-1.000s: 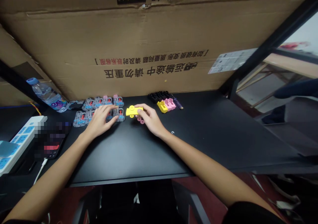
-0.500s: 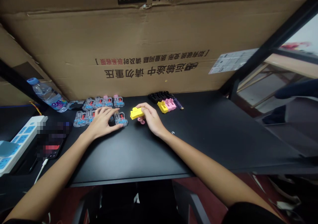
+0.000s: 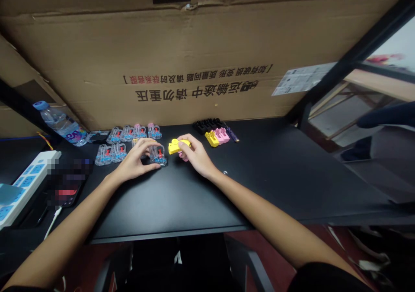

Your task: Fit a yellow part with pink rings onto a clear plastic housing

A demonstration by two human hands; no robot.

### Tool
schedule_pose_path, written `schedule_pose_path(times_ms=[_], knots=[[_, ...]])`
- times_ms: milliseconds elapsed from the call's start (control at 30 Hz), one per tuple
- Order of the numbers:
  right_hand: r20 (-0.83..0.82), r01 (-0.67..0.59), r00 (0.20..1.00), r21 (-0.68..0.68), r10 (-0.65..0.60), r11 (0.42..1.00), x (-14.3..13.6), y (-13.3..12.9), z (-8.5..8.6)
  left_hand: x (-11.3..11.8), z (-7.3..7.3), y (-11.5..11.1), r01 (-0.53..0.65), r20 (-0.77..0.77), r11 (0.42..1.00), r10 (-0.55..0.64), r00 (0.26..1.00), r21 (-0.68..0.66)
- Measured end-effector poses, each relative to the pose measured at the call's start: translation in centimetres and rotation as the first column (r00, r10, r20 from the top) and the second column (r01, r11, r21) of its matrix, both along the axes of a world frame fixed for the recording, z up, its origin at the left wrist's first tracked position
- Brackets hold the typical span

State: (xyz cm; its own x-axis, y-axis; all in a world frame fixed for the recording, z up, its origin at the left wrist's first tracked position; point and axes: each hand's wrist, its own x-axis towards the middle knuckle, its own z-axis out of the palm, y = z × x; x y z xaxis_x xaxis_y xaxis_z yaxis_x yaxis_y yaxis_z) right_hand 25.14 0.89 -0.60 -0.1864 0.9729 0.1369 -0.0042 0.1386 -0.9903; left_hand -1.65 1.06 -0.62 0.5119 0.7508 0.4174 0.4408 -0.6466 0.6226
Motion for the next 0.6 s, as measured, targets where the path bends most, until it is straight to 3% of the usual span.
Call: schedule_pose_path(times_ms=[233,433,600], knots=[[0.060,-0.001,0.998,0.030,-0.001,1.000,-0.2,-0.3,0.3,0.3,0.2,-0.3,0.041,0.077,0.995,-0.034,0.996,-0.092],[0.066,-0.042,0.997,0.083,0.036,0.996,-0.2,-0.1,-0.4,0.6,0.4,-0.4,-0.034,0.171,0.993,0.054,0.984,-0.114],[0.121,-0.082,0.991,0.153,0.064,0.985,0.0,0.1,-1.2,0.6,-0.2,-0.4,-0.014,0.263,0.980,0.066,0.962,-0.196]])
